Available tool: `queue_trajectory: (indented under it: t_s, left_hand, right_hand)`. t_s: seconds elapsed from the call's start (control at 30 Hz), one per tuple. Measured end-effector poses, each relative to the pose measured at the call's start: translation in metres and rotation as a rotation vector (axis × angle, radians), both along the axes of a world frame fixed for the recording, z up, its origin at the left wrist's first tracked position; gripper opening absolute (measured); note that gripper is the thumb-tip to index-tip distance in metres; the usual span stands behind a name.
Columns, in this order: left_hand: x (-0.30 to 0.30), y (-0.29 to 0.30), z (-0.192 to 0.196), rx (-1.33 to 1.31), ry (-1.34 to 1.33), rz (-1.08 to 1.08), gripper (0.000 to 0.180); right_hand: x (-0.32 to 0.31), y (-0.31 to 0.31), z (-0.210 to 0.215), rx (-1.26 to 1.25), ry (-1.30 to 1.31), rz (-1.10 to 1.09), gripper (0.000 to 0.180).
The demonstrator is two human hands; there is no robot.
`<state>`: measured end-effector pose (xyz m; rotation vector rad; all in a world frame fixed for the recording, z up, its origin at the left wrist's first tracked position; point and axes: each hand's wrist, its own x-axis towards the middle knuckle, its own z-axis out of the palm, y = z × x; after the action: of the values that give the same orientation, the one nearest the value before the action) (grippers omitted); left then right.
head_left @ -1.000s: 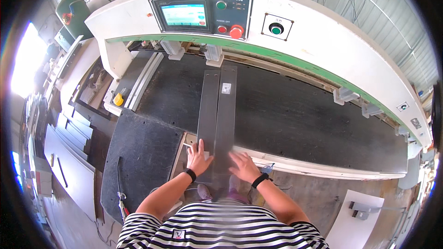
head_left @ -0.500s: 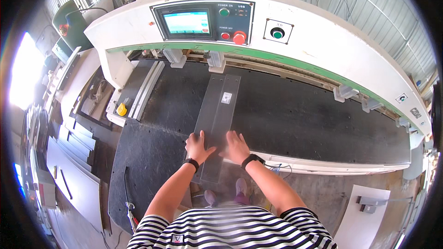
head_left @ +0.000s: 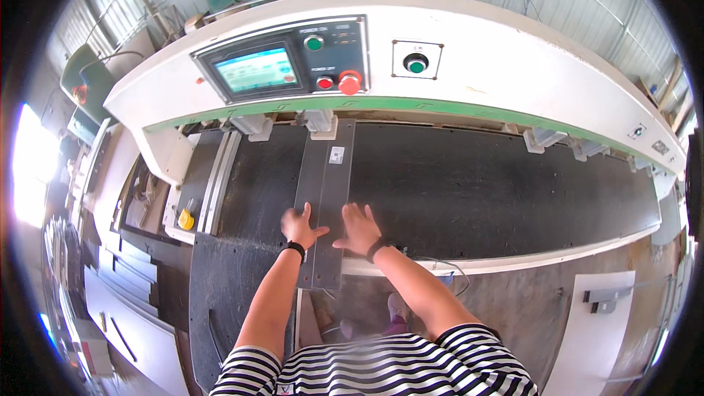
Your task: Operating an industrial machine to process wooden furniture panels, including alignment, pressing, and using a control panel.
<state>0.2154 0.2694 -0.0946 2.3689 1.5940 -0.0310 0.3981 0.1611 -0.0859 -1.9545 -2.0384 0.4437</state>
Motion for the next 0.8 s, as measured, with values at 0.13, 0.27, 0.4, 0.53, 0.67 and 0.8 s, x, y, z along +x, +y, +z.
queue_trajectory:
  t_s: [0.13,0.27,0.4,0.53,0.67,0.8]
  left_hand:
    - [0.032,-0.010,0.020,-0.077,-0.023,0.083,0.097]
    - [0.024,-0.001,0.027,-0.140,-0.012,0.115,0.098]
    - [0.006,0.018,0.014,-0.136,-0.034,0.021,0.098]
    - [-0.026,0.005,0.009,-0.194,-0.228,0.092,0.100]
    - [-0.088,-0.025,0.007,-0.187,-0.452,0.242,0.083]
    - [-0.154,-0.081,-0.008,-0.088,-0.474,0.380,0.057]
  right_hand:
    - [0.017,-0.009,-0.020,0.080,0.046,-0.034,0.104]
    - [0.013,0.005,-0.004,-0.047,0.013,-0.007,0.111]
    - [0.032,0.026,0.020,-0.194,0.166,0.063,0.095]
    - [0.083,0.039,0.100,0.584,0.601,-0.271,0.031]
    - [0.148,0.050,0.225,1.154,0.478,-0.543,0.022]
    - [0.174,0.070,0.263,1.094,0.366,-0.440,0.014]
